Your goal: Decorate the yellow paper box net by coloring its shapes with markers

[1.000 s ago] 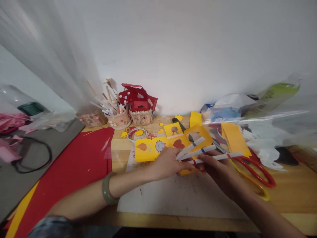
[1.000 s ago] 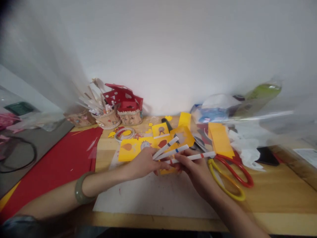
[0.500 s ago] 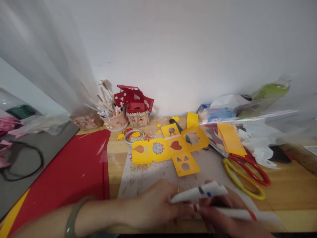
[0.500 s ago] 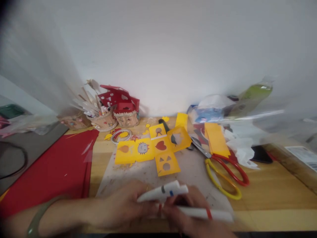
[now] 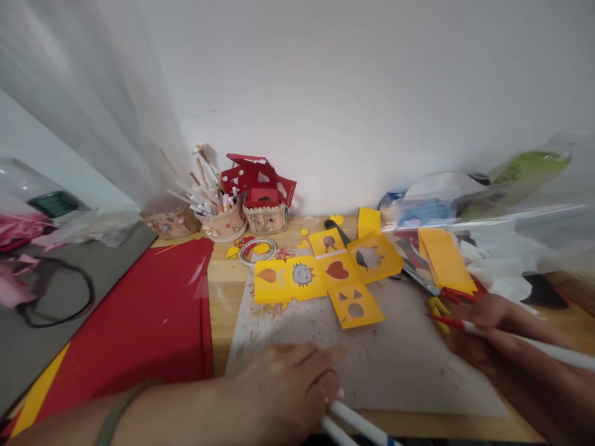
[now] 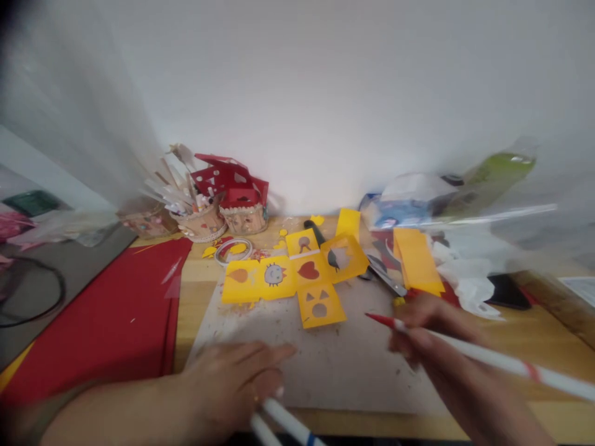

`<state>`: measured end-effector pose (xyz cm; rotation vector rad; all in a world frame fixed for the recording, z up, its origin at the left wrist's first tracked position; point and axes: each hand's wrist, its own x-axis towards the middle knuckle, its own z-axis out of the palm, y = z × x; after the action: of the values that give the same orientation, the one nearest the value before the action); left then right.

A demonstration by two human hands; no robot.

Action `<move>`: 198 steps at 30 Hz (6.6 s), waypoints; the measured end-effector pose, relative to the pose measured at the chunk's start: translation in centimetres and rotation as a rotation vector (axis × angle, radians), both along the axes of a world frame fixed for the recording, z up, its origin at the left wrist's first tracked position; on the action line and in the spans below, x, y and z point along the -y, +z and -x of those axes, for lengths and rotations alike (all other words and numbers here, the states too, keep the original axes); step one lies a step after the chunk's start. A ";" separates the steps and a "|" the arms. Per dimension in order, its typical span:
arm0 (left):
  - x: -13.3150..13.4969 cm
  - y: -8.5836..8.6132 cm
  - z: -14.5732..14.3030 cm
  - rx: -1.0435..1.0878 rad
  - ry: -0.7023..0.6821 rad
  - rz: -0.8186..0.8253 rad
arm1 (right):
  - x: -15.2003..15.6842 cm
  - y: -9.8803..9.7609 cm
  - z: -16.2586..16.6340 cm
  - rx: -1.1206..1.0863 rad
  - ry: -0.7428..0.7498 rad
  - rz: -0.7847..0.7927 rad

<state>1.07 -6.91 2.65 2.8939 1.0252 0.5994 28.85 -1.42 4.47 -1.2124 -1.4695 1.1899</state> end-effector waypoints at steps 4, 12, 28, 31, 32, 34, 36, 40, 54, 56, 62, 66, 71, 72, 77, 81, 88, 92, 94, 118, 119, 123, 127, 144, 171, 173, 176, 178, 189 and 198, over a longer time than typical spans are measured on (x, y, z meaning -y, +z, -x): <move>-2.0 -2.4 -2.7 -0.114 0.040 -0.234 | -2.9 -0.4 4.8 -0.102 0.084 0.075; -3.0 -3.8 -2.8 -0.208 0.011 -0.190 | -4.9 -2.4 5.9 0.242 0.226 0.016; -3.9 -3.6 -2.7 -0.051 -0.062 -0.312 | -3.8 -4.1 5.2 0.453 0.251 -0.052; -3.9 -3.7 -2.7 -0.077 -0.061 -0.313 | -4.0 -4.3 5.3 0.448 0.247 -0.049; -3.9 -3.7 -2.7 -0.080 -0.062 -0.311 | -4.0 -4.4 5.4 0.447 0.246 -0.050; -3.9 -3.8 -2.7 -0.079 -0.066 -0.307 | -3.9 -4.4 5.4 0.451 0.251 -0.057; -4.0 -3.9 -2.7 -0.072 -0.071 -0.308 | -3.9 -4.5 5.4 0.462 0.253 -0.070; -3.9 -3.9 -2.6 -0.070 -0.067 -0.302 | -3.8 -4.3 5.3 0.465 0.273 -0.045; -3.8 -3.9 -2.5 -0.064 -0.074 -0.269 | -4.0 -3.6 5.7 0.427 0.303 0.004; -3.9 -3.9 -2.6 -0.074 -0.082 -0.263 | -4.0 -3.4 5.7 0.435 0.280 -0.011; -4.0 -3.9 -2.6 -0.042 -0.094 -0.304 | -3.9 -3.3 5.7 0.466 0.329 0.008; -4.0 -3.8 -2.6 -0.043 -0.101 -0.306 | -3.9 -3.2 5.7 0.461 0.299 0.001; -4.2 -3.8 -2.6 -0.024 -0.084 -0.315 | -4.0 -3.1 5.9 0.445 0.322 0.017; -4.2 -3.8 -2.6 -0.024 -0.085 -0.313 | -4.0 -3.1 5.9 0.454 0.305 0.016; -4.1 -3.8 -2.6 -0.042 -0.087 -0.310 | -3.9 -3.4 5.7 0.469 0.345 0.032; -4.1 -3.8 -2.6 -0.029 -0.088 -0.307 | -3.9 -3.7 5.4 0.473 0.332 0.020; -4.1 -3.7 -2.7 -0.019 -0.077 -0.316 | -3.9 -3.4 5.5 0.455 0.359 0.045; -4.0 -3.7 -2.6 -0.021 -0.075 -0.317 | -4.0 -3.1 5.6 0.449 0.358 0.045; -4.0 -3.8 -2.6 -0.022 -0.080 -0.318 | -3.9 -3.1 5.6 0.440 0.361 0.046; -4.2 -4.1 -2.8 -0.006 -0.071 -0.328 | -3.9 -3.3 5.7 0.473 0.258 -0.002; -4.2 -4.1 -2.9 0.000 -0.069 -0.334 | -4.0 -3.4 5.6 0.469 0.248 -0.009; -4.3 -4.1 -2.9 0.015 -0.067 -0.358 | -4.0 -3.6 5.5 0.444 0.238 -0.024; -4.3 -4.1 -2.9 0.006 -0.055 -0.371 | -4.0 -3.7 5.6 0.471 0.238 -0.026; -4.7 -4.7 -3.2 0.054 -0.048 -0.466 | -4.0 -2.8 5.8 0.434 0.280 0.007; -4.2 -4.3 -2.8 -0.009 -0.067 -0.345 | -3.8 -2.9 5.4 0.403 0.355 0.030; -4.2 -4.3 -2.7 -0.010 -0.064 -0.334 | -3.8 -2.9 5.3 0.402 0.371 0.032; -4.2 -4.1 -2.8 -0.010 -0.067 -0.327 | -3.8 -2.9 5.3 0.376 0.383 0.020; -4.3 -4.0 -2.8 -0.014 -0.071 -0.325 | -3.9 -2.9 5.3 0.374 0.399 0.029; -4.1 -3.9 -2.5 -0.032 -0.084 -0.302 | -3.9 -3.4 5.1 0.363 0.425 0.037; -4.3 -3.7 -2.6 -0.015 -0.084 -0.286 | -4.1 -3.5 4.9 0.365 0.394 -0.032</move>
<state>3.63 -2.66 -1.07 3.1707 0.8785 0.7796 23.95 2.64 0.93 -1.1949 -2.0650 1.2344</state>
